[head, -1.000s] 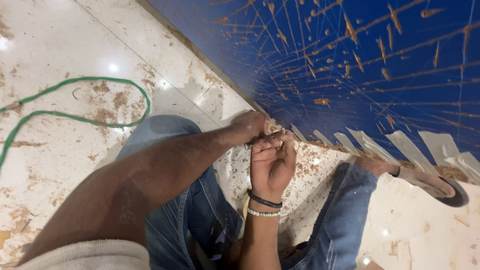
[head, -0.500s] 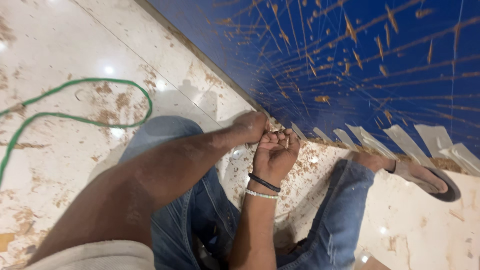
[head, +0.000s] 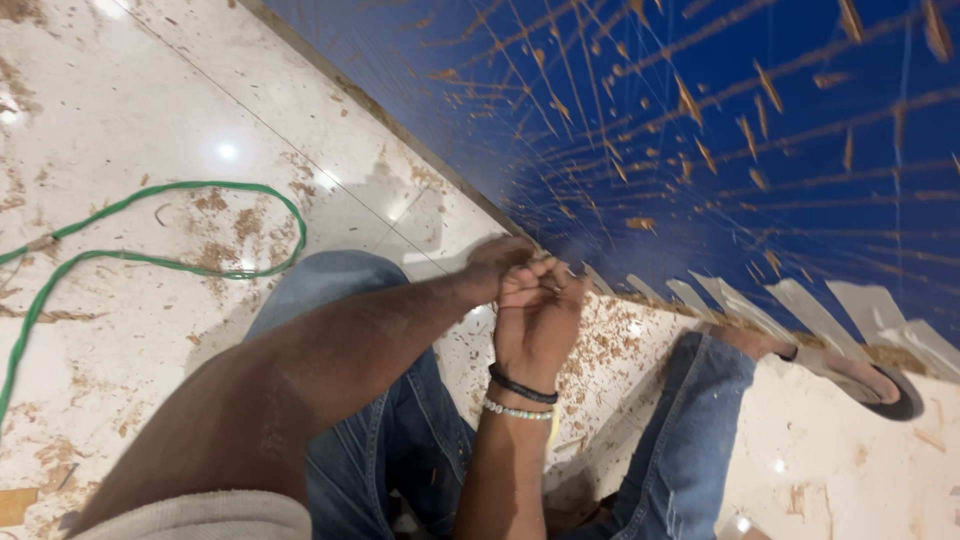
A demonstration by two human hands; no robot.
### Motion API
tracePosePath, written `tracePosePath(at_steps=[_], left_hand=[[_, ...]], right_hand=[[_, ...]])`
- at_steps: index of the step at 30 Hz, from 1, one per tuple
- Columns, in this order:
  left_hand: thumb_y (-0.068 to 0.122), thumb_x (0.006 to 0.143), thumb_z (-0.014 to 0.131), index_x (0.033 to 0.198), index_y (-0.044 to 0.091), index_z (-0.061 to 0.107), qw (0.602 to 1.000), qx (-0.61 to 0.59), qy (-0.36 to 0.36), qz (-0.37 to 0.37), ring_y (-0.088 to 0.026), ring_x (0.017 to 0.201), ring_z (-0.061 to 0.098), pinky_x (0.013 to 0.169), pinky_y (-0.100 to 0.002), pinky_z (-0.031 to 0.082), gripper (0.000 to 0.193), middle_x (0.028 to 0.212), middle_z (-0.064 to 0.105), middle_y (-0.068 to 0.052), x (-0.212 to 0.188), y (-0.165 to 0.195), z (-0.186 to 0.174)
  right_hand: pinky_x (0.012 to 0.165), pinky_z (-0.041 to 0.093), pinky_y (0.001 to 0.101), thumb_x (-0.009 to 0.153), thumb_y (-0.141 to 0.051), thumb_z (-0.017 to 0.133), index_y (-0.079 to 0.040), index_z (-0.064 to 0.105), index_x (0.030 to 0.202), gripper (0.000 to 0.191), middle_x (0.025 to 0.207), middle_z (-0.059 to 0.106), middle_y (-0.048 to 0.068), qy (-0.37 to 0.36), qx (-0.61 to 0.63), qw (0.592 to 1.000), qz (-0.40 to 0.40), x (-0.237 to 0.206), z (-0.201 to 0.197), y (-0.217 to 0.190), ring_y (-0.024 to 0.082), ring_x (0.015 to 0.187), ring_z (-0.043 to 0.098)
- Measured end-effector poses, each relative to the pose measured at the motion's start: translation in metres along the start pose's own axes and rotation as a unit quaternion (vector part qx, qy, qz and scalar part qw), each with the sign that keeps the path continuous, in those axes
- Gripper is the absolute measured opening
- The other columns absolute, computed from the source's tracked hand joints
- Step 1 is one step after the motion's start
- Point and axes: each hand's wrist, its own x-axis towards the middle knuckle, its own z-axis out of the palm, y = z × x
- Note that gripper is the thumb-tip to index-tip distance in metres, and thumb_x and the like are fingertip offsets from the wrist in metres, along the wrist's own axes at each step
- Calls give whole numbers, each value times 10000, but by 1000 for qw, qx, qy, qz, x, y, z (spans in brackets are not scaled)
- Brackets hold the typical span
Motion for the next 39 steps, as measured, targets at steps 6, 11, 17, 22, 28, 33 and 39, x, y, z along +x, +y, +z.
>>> tracePosePath(at_steps=[6,11,17,22,28,33,39], left_hand=[[302,938,716,1004,47,711,969,238,-57,19,-217,946,720,904,-401,569,263,1015,740,-121,-6,19,-5],[291,980,666,1067,41,694,971,234,-34,27,-247,990,710,939,-436,543,266,1058,728,-139,-5,17,-3],[263,938,675,1009,71,757,972,229,2,50,-264,1036,725,953,-429,548,220,1087,750,-137,4,9,1],[294,897,716,998,64,756,973,223,41,53,-302,1063,696,947,-438,536,254,1081,737,-149,3,6,3],[298,901,728,1012,70,746,978,206,18,4,-276,1076,706,970,-442,536,255,1081,738,-134,2,13,-4],[332,909,738,1056,47,717,971,237,18,9,-286,1098,658,983,-469,505,321,1098,692,-138,1,15,-5],[308,950,696,1054,43,723,975,223,-15,-4,-233,1010,708,954,-435,549,286,1037,721,-116,5,10,-2]], right_hand=[[758,560,308,1008,-39,613,-15,528,1112,136,913,668,102,2,-10,1000,14,-31,-24,-11,176,819,638],[745,562,306,969,-29,591,-160,295,1491,615,910,634,56,110,-64,991,-49,-17,-46,-25,156,799,616],[736,567,305,962,-101,559,-279,94,1633,835,954,642,43,135,-111,983,-62,6,-38,-17,151,807,625],[758,568,310,986,-74,567,-231,121,1641,808,970,632,52,142,-82,984,-70,2,-43,-8,158,823,620],[731,564,315,1000,-53,537,-119,180,1658,752,926,617,61,97,-64,990,-81,-4,-75,-18,164,805,615],[709,550,334,944,-33,447,-148,210,1627,732,901,609,70,119,-254,956,-83,12,-96,-43,177,781,606],[721,574,348,964,5,427,-77,271,1608,667,925,607,72,54,-274,960,-33,20,-111,-61,179,781,605]])
